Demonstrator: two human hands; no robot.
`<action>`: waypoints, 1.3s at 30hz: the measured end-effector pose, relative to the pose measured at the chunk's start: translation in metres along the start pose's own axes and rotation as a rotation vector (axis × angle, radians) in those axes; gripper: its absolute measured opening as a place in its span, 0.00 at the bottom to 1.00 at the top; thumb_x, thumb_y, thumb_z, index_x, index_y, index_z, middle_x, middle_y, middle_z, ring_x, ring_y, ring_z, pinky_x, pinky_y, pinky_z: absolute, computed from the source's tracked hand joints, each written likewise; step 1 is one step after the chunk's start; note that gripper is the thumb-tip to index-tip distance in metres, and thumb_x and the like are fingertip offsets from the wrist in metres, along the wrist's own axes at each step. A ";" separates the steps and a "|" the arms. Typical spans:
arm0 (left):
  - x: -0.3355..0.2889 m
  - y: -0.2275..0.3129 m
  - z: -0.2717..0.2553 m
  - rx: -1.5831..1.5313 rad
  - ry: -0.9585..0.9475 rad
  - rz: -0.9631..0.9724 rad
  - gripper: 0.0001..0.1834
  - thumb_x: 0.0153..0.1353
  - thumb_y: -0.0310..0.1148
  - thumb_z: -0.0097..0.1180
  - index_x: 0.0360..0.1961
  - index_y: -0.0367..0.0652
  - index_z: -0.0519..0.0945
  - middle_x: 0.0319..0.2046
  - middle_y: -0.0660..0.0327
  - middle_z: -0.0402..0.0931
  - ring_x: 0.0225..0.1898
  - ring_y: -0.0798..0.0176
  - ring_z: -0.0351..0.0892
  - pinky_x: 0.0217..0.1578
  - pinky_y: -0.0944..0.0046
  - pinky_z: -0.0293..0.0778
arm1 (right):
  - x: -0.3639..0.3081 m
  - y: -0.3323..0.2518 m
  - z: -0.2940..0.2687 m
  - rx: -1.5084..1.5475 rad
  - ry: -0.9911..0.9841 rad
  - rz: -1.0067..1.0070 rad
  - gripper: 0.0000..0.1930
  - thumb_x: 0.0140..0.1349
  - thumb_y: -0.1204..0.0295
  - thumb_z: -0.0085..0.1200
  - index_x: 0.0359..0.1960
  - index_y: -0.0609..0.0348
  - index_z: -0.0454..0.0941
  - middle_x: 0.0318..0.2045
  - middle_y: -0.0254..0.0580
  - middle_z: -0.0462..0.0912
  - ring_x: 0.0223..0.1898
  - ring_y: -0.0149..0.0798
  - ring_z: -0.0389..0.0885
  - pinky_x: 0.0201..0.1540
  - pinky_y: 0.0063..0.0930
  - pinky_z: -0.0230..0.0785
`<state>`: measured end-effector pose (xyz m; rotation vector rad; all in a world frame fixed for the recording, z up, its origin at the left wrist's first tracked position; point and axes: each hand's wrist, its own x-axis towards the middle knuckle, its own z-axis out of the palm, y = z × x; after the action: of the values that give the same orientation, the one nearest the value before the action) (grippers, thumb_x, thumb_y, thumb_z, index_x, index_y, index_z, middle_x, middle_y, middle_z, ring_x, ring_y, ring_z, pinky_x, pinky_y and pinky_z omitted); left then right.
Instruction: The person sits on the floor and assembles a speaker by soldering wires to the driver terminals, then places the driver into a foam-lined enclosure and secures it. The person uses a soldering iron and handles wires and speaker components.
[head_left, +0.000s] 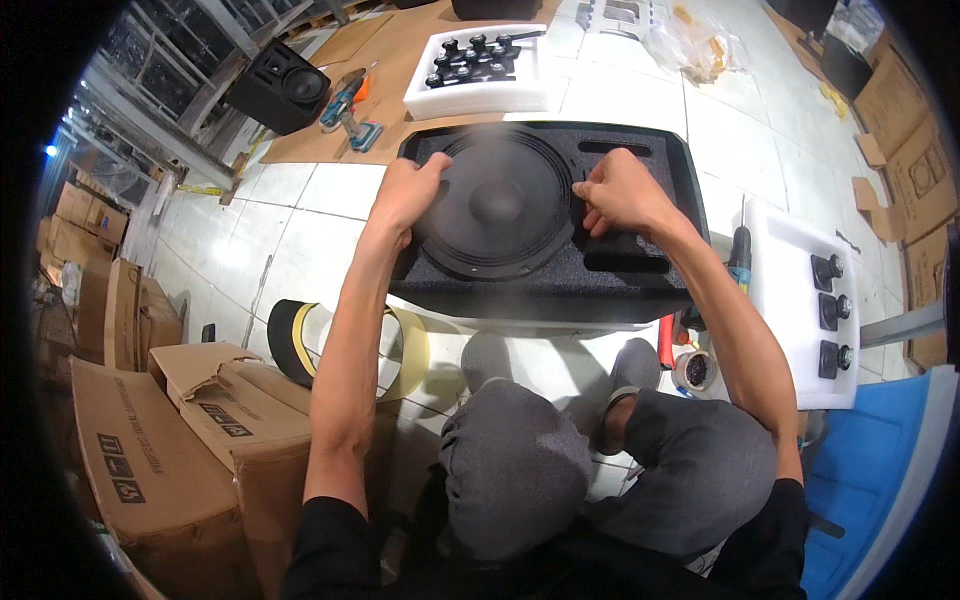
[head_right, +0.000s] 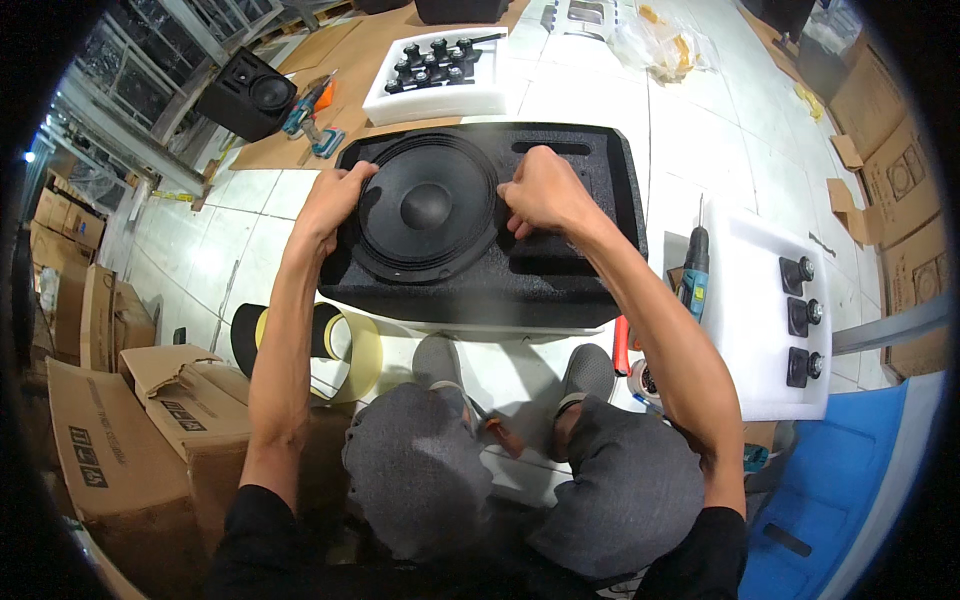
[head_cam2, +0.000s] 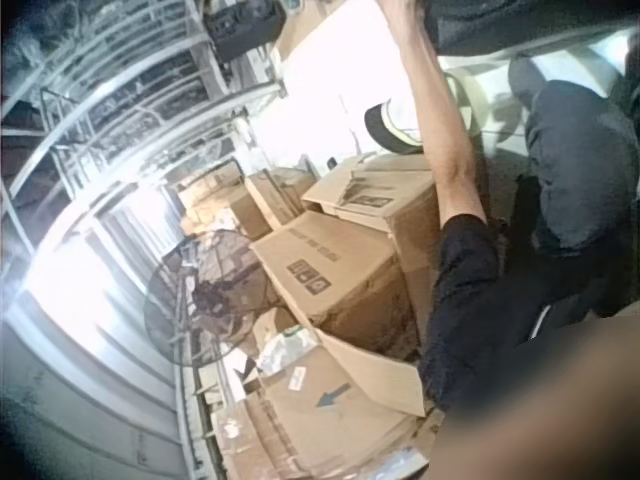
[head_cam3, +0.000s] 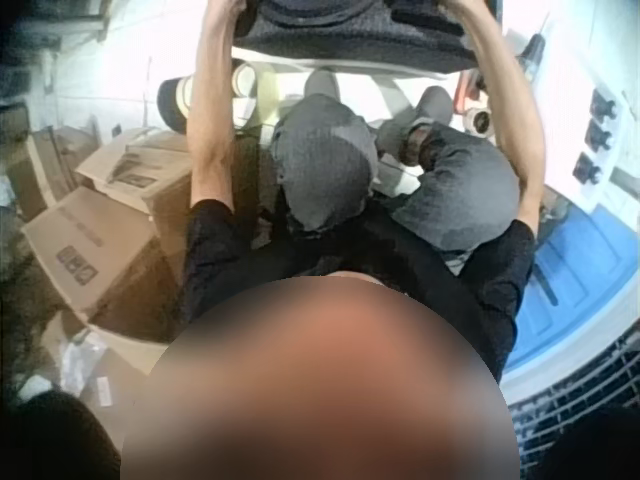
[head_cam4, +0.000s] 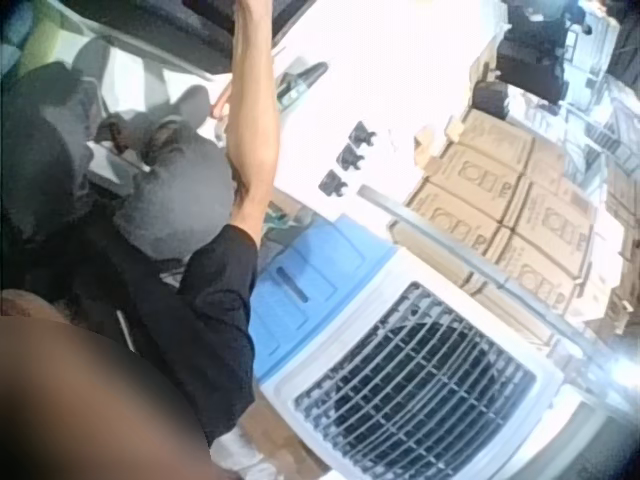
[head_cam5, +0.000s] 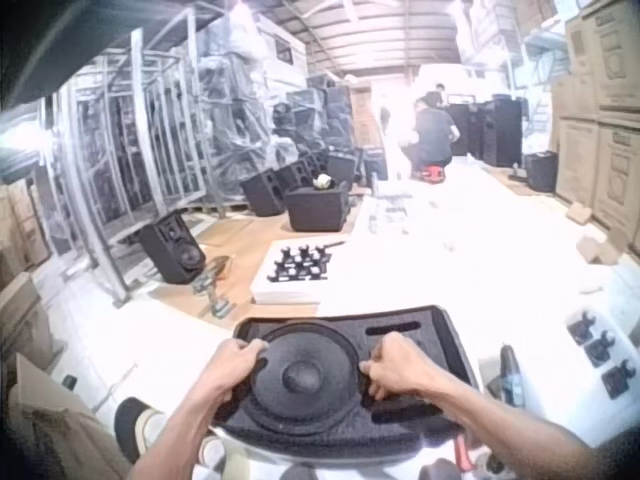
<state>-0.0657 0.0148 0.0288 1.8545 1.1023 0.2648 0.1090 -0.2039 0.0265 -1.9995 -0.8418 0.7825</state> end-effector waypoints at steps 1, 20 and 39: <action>0.005 0.003 0.001 0.033 -0.006 0.019 0.29 0.64 0.47 0.57 0.35 0.21 0.81 0.23 0.54 0.80 0.22 0.61 0.79 0.23 0.62 0.74 | -0.003 -0.001 0.001 -0.001 -0.005 0.002 0.15 0.66 0.75 0.55 0.34 0.86 0.79 0.24 0.57 0.83 0.23 0.43 0.87 0.22 0.31 0.79; 0.025 0.024 0.021 0.422 0.088 0.305 0.34 0.64 0.51 0.53 0.33 0.18 0.81 0.36 0.33 0.82 0.41 0.39 0.85 0.47 0.49 0.76 | -0.032 -0.020 0.030 -0.045 0.061 0.092 0.17 0.67 0.74 0.52 0.26 0.82 0.80 0.21 0.56 0.85 0.18 0.41 0.85 0.22 0.31 0.79; -0.002 0.046 -0.042 0.404 0.414 0.609 0.17 0.58 0.40 0.58 0.35 0.36 0.89 0.30 0.43 0.84 0.37 0.40 0.86 0.43 0.49 0.78 | -0.036 -0.025 -0.037 -0.215 0.519 -0.042 0.17 0.67 0.65 0.52 0.31 0.71 0.84 0.21 0.44 0.84 0.20 0.32 0.83 0.21 0.24 0.75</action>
<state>-0.0645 0.0311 0.0887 2.5553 0.8632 0.8597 0.1096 -0.2368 0.0739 -2.2204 -0.6739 0.1296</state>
